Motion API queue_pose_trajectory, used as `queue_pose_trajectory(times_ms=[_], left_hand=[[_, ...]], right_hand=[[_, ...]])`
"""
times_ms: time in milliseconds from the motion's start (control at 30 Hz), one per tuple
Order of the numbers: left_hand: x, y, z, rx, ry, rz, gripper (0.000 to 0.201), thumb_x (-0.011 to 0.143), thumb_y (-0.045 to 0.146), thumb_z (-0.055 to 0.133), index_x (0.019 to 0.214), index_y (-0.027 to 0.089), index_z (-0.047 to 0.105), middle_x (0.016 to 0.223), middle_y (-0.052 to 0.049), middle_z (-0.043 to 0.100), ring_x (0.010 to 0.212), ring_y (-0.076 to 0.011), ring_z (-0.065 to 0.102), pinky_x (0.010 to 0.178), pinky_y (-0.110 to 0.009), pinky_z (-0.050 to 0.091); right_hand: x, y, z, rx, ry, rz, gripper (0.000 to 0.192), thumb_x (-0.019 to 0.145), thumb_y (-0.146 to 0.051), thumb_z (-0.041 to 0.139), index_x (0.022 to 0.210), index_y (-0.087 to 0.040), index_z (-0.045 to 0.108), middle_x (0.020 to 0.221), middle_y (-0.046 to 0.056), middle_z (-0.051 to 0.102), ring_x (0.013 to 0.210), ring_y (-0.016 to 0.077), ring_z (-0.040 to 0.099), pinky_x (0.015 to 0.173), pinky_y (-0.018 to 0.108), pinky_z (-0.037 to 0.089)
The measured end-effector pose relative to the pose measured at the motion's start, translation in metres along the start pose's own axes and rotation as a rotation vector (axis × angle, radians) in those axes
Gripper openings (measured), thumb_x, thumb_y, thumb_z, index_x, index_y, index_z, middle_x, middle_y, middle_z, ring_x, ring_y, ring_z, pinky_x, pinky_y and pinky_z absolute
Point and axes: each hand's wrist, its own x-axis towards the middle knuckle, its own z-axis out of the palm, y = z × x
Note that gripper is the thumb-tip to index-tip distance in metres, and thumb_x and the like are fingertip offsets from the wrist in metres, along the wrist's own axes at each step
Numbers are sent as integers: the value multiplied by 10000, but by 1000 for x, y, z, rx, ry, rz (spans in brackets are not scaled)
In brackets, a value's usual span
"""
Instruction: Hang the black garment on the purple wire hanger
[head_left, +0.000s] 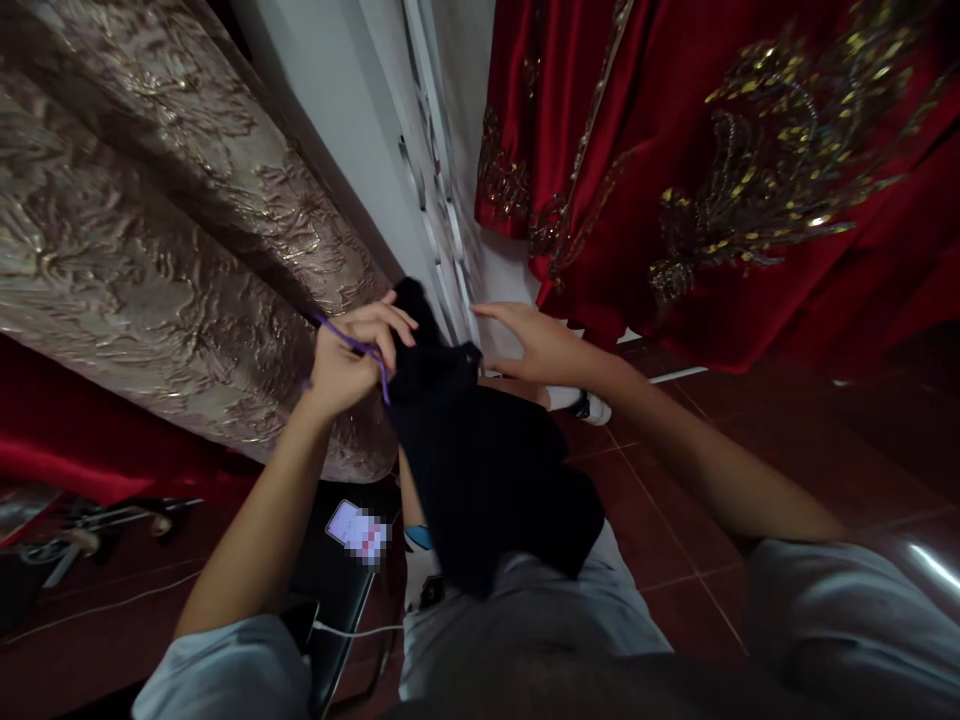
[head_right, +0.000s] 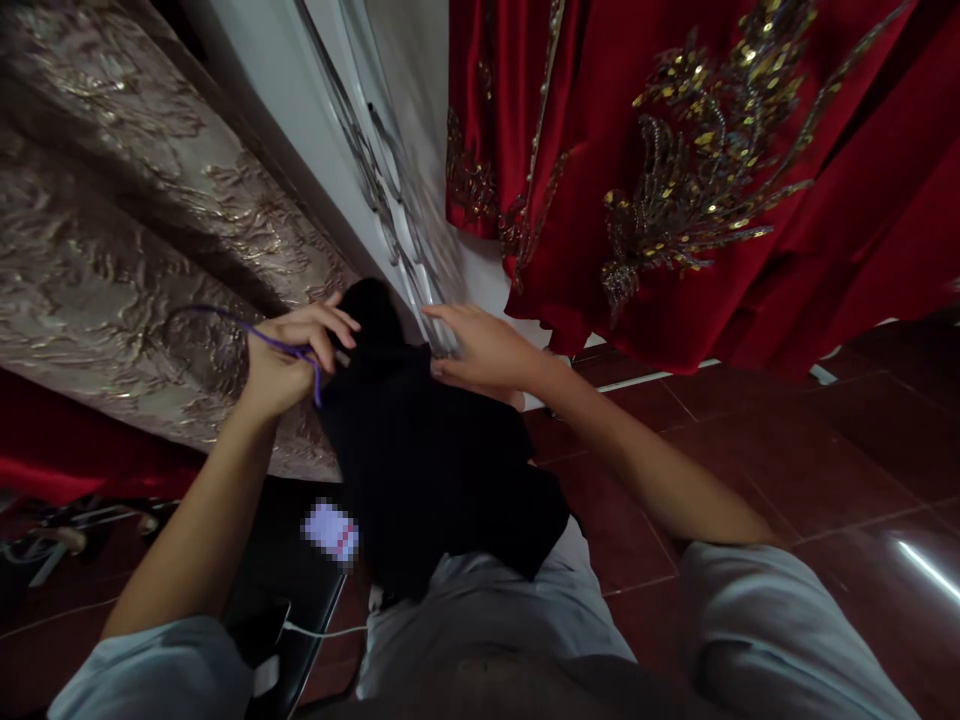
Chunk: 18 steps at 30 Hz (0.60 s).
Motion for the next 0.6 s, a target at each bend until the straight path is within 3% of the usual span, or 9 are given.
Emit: queue_pose_trajectory(times_ms=[67,100,167,267,333,467,533,600], left_hand=[[2,22,13,-133,-117,8,428,881,378,767,513,208,629,741,-65,712,935,-234,732,1202,-514,415],[4,31,20,-193,-148,-2,426,867,392,790,511,209,643,755,-77,722,963,-247,737,1197,-521,425],[6,40,33,-279,-153,-34,417,831,405,833,511,202,660,839,-100,745,1033,-271,739,1176,-519,455],[4,28,45,-440,-15,-128,396,771,422,886,549,188,655,965,-110,753,1103,-295,733,1086,-485,542],[-1,10,50,-590,96,-170,413,734,414,915,558,185,619,966,-99,756,1101,-299,738,1030,-469,579],[-7,-7,62,-668,129,-177,430,706,423,931,549,184,609,924,-89,760,1084,-295,741,1036,-470,567],[-5,2,71,-665,156,-191,411,740,426,907,565,183,625,958,-91,764,1111,-296,729,1068,-475,538],[0,16,80,-677,172,-210,377,781,392,881,589,178,638,1007,-98,765,1141,-296,716,1100,-469,508]], right_hand=[[5,9,25,-251,116,-111,870,841,-249,681,1625,-182,311,1680,164,284,1578,351,257,1286,574,258],[7,13,36,-315,156,-170,876,858,-213,640,1643,-200,252,1695,147,242,1601,338,186,1307,579,192],[8,18,48,-338,213,-286,816,887,-216,599,1627,-232,254,1612,139,367,1566,320,264,1313,580,166],[1,24,46,-283,291,-336,826,841,-335,681,1579,-233,323,1404,143,504,1355,322,488,1204,561,379],[-8,27,40,-290,309,-303,908,812,-400,720,1597,-233,298,1393,152,483,1300,327,511,1122,543,458],[-26,34,41,-371,266,-363,1101,785,-615,739,1651,-271,154,1547,164,379,1437,390,405,1228,643,281],[-29,41,50,-429,298,-371,1072,817,-633,693,1655,-303,112,1611,149,314,1494,407,337,1247,677,200],[-29,51,57,-463,368,-362,964,863,-588,639,1645,-319,143,1594,138,332,1479,395,359,1225,662,258]])
